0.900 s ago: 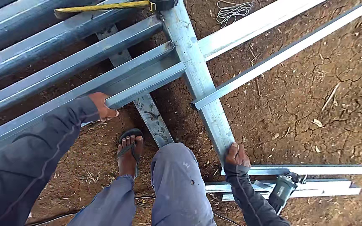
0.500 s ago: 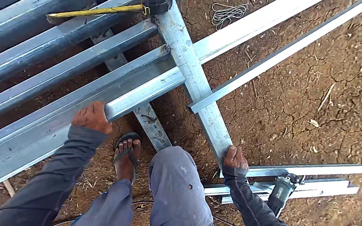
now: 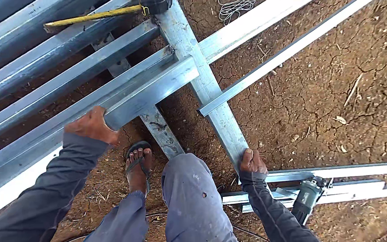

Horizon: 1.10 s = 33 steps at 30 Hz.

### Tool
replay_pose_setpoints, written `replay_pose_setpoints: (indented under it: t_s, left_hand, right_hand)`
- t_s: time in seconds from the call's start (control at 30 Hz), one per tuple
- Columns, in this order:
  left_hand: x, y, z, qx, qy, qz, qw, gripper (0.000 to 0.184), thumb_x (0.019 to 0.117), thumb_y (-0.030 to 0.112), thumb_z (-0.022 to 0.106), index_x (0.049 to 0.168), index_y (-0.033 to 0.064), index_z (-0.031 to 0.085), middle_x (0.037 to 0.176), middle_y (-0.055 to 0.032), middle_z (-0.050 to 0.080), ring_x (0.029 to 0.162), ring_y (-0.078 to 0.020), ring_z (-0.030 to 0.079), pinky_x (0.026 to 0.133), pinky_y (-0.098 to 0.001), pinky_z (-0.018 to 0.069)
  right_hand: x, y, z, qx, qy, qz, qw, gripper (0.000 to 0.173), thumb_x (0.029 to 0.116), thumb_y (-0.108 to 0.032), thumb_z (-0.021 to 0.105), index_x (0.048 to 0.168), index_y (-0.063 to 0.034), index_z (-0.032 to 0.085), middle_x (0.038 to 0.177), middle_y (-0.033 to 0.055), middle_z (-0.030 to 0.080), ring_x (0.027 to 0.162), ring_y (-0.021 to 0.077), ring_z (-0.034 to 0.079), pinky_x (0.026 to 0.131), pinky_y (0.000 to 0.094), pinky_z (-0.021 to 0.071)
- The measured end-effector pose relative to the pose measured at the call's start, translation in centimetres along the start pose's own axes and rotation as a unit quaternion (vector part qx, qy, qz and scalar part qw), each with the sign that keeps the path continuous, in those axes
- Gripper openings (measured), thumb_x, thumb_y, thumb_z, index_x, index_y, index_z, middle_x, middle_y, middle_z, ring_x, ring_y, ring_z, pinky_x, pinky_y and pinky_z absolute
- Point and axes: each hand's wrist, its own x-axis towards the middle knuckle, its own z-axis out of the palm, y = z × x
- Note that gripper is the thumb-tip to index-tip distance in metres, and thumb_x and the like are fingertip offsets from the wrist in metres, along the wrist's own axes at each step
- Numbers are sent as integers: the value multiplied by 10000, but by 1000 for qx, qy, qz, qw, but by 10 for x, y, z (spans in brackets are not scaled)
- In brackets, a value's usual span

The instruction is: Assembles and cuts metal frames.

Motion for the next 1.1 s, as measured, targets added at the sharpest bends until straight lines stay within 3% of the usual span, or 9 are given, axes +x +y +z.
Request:
replay_pose_setpoints:
  t_s: [0.33,0.57,0.73,0.8,0.87,0.93,0.97,1.03,1.1]
  left_hand:
    - [-45,-9,-12,-37,-27,56,997,665,651,340,855,1122,-62,614,852,-318,677,761,-548,687,607,-711,505]
    - [-102,9,-52,-83,-149,83,982,712,652,267,935,1197,-64,618,854,-272,698,825,-474,709,737,-678,541]
    - [-144,17,-39,-67,-178,76,979,769,628,320,941,1219,-41,605,885,-251,705,845,-446,713,750,-676,548]
    - [-156,22,-40,-85,-200,87,972,793,618,280,947,1256,-45,606,926,-258,712,878,-440,714,788,-676,548]
    - [-164,28,-43,-107,-227,96,963,749,611,230,947,1224,-57,627,944,-254,709,896,-421,710,818,-658,550]
    - [-169,30,-43,-119,-250,100,956,705,605,214,943,1190,-43,645,930,-230,711,881,-388,712,811,-630,559]
    - [-170,32,-44,-122,-258,99,953,700,610,216,945,1188,-38,644,932,-224,710,883,-377,710,813,-623,560]
    - [-172,38,-47,-125,-283,97,946,722,638,220,948,1226,-46,625,994,-248,702,946,-394,700,863,-637,548]
    - [-177,54,-57,-136,-306,112,936,746,695,232,931,1311,-41,610,1111,-285,697,1055,-434,685,945,-664,516]
  right_hand:
    - [3,-4,-13,11,-42,18,999,603,1075,-453,247,1281,-75,670,1163,205,740,1095,414,713,868,640,539]
    - [1,7,-12,33,-69,20,997,674,1069,-529,198,1304,-82,643,1219,207,716,1138,412,691,904,643,530]
    - [4,18,0,65,-59,12,996,763,1039,-619,154,1335,-105,633,1337,176,672,1229,393,648,933,661,518]
    - [2,23,0,85,-34,-9,996,720,1045,-608,220,1316,-97,649,1371,177,645,1270,382,620,969,643,506]
    - [-2,30,5,137,46,-79,986,601,1031,-555,411,1280,-77,675,1385,195,621,1300,390,582,1051,609,470]
    - [-21,30,4,256,111,-183,943,530,951,-460,632,1281,-48,682,1397,211,607,1331,405,536,1129,594,402]
    - [-38,22,-4,331,94,-233,910,549,921,-429,669,1302,-33,667,1417,201,595,1357,373,519,1152,555,403]
    - [-83,-7,-25,501,-10,-294,814,672,884,-412,709,1363,44,587,1403,177,613,1330,254,561,1139,431,464]
    - [-121,-43,-44,651,-162,-254,697,859,837,-388,784,1439,104,419,1283,180,667,1130,211,682,979,390,587]
